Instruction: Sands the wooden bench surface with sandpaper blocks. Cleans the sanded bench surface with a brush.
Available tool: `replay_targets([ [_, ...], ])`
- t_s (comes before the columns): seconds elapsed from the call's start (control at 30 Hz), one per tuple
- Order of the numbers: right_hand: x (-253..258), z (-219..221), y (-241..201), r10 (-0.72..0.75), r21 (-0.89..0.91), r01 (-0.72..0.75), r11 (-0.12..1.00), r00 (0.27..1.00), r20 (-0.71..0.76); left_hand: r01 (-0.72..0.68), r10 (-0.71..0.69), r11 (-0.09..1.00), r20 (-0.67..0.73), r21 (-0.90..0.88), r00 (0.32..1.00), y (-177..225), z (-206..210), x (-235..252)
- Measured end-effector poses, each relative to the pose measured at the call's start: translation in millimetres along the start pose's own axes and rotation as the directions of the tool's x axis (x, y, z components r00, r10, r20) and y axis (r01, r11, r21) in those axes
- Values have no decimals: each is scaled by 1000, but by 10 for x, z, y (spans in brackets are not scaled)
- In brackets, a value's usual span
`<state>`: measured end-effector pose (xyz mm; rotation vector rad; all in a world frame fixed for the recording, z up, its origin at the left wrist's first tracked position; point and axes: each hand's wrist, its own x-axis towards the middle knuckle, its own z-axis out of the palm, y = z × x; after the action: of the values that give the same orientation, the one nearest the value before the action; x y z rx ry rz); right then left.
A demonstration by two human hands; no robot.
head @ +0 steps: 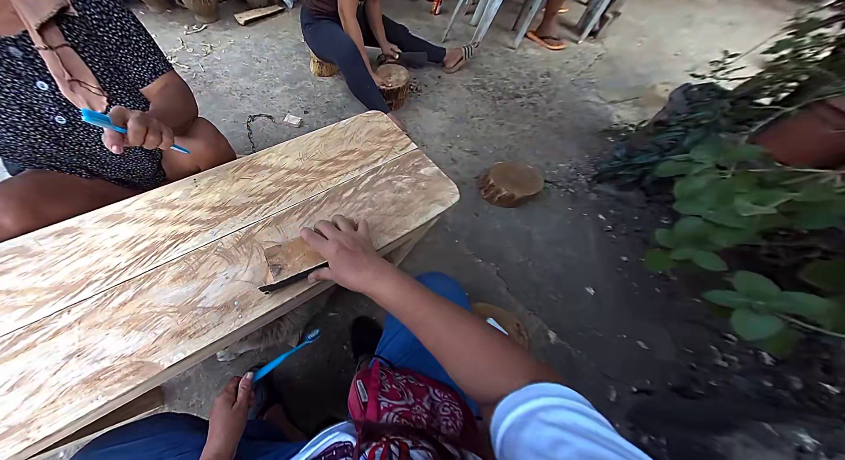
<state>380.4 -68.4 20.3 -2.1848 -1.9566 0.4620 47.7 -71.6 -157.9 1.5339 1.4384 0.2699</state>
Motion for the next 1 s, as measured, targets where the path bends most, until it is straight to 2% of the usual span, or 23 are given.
replay_targets([
  [0.07, -77, -69, 340, 53, -4, -53, 999, 997, -50, -11, 11, 999, 5, 31, 1000, -34, -13, 1],
  [0.13, -170, -159, 860, 161, -7, -163, 987, 977, -137, 5, -6, 998, 20, 69, 1000, -76, -38, -13],
  [0.23, -313, -349, 1624, 401, 30, -403, 915, 895, -195, 59, -62, 995, 34, 80, 997, -152, -112, -39],
  [0.3, -344, -437, 1867, 521, 57, -521, 852, 831, -193, 82, -83, 995, 17, 62, 996, -198, -147, -74],
  [0.33, -330, -459, 1873, 541, 49, -542, 839, 821, -183, 90, -90, 995, 13, 52, 996, -203, -154, -85],
  [0.4, -251, -427, 1684, 501, 36, -503, 863, 847, -176, 99, -100, 994, 5, 42, 995, -183, -153, -99],
  [0.5, -34, -188, 984, 325, -7, -332, 943, 927, -188, 96, -98, 994, 36, 53, 995, -92, -140, -68],
  [0.6, 229, 25, 117, 165, -26, -168, 985, 983, -82, 78, -86, 992, 74, 102, 993, 32, -114, -9],
  [0.7, 458, 199, -326, -38, -72, 34, 997, 998, -51, 77, -97, 984, 122, 160, 988, 76, -78, 32],
  [0.8, 514, 151, -175, -59, -87, 53, 995, 996, -66, 64, -97, 977, 157, 204, 983, 88, -58, 20],
  [0.9, 388, -92, 491, 145, -63, -154, 986, 982, -123, 61, -99, 976, 171, 211, 980, 56, -91, -17],
  [1.0, 237, -333, 1210, 394, 2, -399, 917, 905, -159, 85, -119, 977, 169, 196, 979, -32, -174, -36],
])
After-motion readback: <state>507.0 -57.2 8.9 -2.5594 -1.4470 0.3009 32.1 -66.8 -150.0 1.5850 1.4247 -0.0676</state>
